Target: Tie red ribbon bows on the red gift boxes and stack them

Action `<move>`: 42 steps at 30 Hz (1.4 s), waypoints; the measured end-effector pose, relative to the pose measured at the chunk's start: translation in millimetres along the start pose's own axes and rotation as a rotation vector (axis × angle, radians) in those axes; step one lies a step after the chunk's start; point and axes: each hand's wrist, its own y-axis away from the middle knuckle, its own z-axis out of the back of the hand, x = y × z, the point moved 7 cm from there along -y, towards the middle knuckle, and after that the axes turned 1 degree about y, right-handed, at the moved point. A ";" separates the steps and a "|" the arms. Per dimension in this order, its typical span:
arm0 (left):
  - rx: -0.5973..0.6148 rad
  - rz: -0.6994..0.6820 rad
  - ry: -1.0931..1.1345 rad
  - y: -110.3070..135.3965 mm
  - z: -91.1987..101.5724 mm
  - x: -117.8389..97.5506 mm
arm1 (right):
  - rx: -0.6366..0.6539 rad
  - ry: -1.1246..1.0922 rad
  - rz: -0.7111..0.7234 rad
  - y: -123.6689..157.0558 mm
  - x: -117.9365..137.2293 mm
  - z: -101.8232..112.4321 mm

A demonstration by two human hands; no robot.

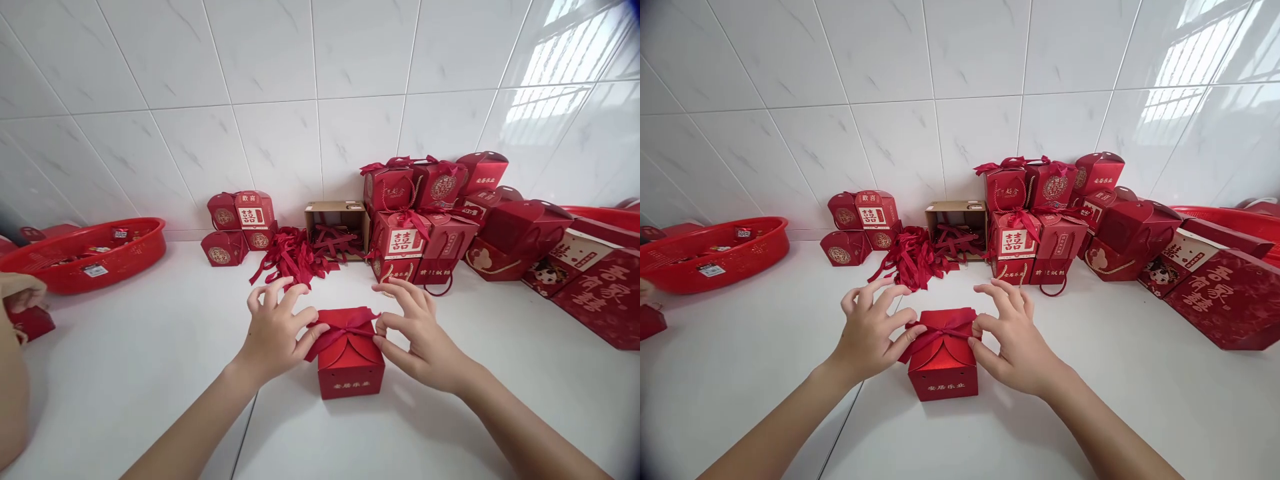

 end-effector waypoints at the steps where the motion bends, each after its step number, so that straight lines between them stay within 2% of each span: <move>1: -0.036 0.002 -0.033 2.3 0.4 0.7 | -0.012 0.020 0.009 0.7 0.1 0.5; 4: -0.042 0.049 -0.046 9.3 -4.3 7.0 | -0.033 0.047 0.014 2.1 -0.8 -0.2; 8: 0.062 0.136 0.030 13.4 -14.3 13.1 | -0.052 0.049 -0.004 1.5 -0.9 -0.1; 10: 0.115 0.173 0.118 12.7 -19.8 12.1 | -0.038 -0.023 -0.025 0.2 -1.1 0.5; 15: 0.242 0.265 0.425 9.0 -40.0 3.3 | 0.188 -0.450 -0.090 1.7 -5.1 -11.8; 18: 0.254 0.315 0.531 6.5 -49.0 -1.9 | 0.233 -0.521 -0.130 7.5 -13.6 -18.2; 21: 0.241 0.334 0.650 6.3 -54.8 -8.0 | 0.160 -0.544 -0.163 13.0 -28.0 -10.8; 23: 0.197 0.383 0.738 9.0 -57.4 -7.0 | 0.079 -0.599 -0.193 12.9 -41.2 7.4; 26: 0.148 0.500 0.821 16.8 -65.0 2.1 | -0.141 -0.709 -0.220 -1.0 -66.6 60.5; 29: 0.199 0.560 0.844 23.6 -76.9 9.5 | -0.414 -0.730 -0.147 -32.6 -92.2 125.4; 30: 0.219 0.564 0.848 25.3 -80.3 10.6 | -0.472 -0.716 -0.125 -45.8 -100.8 141.5; 32: 0.244 0.567 0.856 28.2 -84.2 11.4 | -0.528 -0.695 -0.102 -73.9 -118.6 159.5; 34: 0.258 0.585 0.861 31.5 -85.5 10.7 | -0.526 -0.672 -0.138 -99.0 -137.3 159.0; 37: 0.303 0.634 0.880 37.0 -86.1 6.9 | -0.511 -0.627 -0.260 -120.9 -160.0 140.8; 39: 0.332 0.650 0.909 39.1 -86.1 3.8 | -0.535 -0.621 -0.284 -124.9 -165.0 132.0; 42: 0.343 0.636 0.921 39.2 -85.6 1.4 | -0.544 -0.623 -0.224 -124.0 -158.4 132.1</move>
